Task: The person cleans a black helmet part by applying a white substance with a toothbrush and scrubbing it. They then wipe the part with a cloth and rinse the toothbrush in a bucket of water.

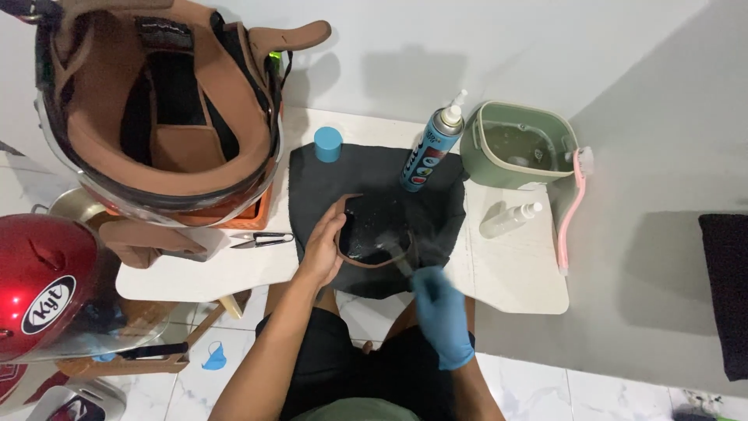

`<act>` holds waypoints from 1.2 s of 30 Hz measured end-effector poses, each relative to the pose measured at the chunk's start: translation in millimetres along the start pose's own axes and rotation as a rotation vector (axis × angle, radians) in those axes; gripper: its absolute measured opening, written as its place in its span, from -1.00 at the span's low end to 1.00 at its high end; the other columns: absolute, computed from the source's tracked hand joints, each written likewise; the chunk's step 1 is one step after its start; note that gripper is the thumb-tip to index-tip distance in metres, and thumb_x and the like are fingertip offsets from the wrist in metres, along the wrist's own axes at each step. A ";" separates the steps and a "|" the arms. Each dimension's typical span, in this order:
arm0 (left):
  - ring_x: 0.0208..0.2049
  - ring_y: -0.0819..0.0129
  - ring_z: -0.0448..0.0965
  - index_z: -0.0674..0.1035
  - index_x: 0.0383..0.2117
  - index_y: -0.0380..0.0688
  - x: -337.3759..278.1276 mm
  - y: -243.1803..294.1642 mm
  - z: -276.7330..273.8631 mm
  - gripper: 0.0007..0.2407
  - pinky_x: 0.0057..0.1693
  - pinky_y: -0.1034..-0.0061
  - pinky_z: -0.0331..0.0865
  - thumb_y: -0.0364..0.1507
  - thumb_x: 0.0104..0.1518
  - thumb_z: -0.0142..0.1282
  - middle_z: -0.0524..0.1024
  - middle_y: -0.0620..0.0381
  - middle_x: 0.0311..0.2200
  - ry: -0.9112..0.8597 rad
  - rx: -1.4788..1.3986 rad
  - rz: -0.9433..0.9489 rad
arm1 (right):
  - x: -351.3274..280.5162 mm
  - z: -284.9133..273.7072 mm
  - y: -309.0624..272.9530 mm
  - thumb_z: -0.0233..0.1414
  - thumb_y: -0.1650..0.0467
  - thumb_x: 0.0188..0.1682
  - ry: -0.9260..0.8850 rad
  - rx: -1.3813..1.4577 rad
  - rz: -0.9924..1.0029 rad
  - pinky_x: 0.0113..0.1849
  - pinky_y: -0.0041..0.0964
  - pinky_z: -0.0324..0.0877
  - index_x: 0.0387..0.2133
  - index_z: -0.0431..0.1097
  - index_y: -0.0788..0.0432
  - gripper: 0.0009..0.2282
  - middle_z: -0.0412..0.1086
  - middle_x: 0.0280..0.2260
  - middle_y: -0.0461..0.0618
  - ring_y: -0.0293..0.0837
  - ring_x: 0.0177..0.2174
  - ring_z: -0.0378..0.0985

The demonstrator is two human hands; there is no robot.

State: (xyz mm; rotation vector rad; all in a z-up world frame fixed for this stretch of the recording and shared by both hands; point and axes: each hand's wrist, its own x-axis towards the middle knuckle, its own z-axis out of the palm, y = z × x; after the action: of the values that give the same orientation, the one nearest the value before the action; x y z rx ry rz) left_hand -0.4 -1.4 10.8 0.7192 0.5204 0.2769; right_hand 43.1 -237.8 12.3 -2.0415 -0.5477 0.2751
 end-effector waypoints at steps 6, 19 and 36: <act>0.29 0.20 0.32 0.23 0.35 -0.15 1.4 -3.6 -4.2 -0.54 0.38 0.45 0.18 -0.38 0.29 -0.22 0.31 -0.07 0.30 -0.111 -0.012 0.064 | 16.3 1.1 -4.6 0.01 0.42 0.10 0.093 -0.113 -0.065 -0.40 -0.27 0.35 -0.35 0.36 0.07 -0.95 0.40 -0.54 -0.05 -0.16 -0.54 0.37; 0.28 -0.05 0.29 0.17 0.38 -0.17 20.4 -28.4 -23.0 -0.54 0.31 0.03 0.31 -0.39 0.35 -0.12 0.18 -0.23 0.34 -0.133 -0.045 0.141 | 50.3 2.3 -19.5 -0.03 0.43 0.10 0.057 -0.150 -0.030 -0.28 0.04 0.51 -0.30 0.46 0.16 -0.89 0.50 -0.53 0.22 0.14 -0.44 0.61; 0.27 -0.04 0.31 0.23 0.36 -0.12 17.2 -21.6 -16.5 -0.58 0.28 0.04 0.35 -0.39 0.36 -0.18 0.26 -0.20 0.32 -0.146 0.019 0.129 | 56.3 28.1 -34.0 0.16 0.38 0.00 -0.042 0.012 -0.091 -0.18 -0.06 0.54 -0.34 0.52 0.01 -0.97 0.58 -0.46 0.04 0.03 -0.31 0.69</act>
State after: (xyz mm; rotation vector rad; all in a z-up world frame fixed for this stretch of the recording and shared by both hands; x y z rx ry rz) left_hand 6.5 -0.8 -20.7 0.7869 0.3386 0.3373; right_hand 71.7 -174.4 29.0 -1.9965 -0.6620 0.2665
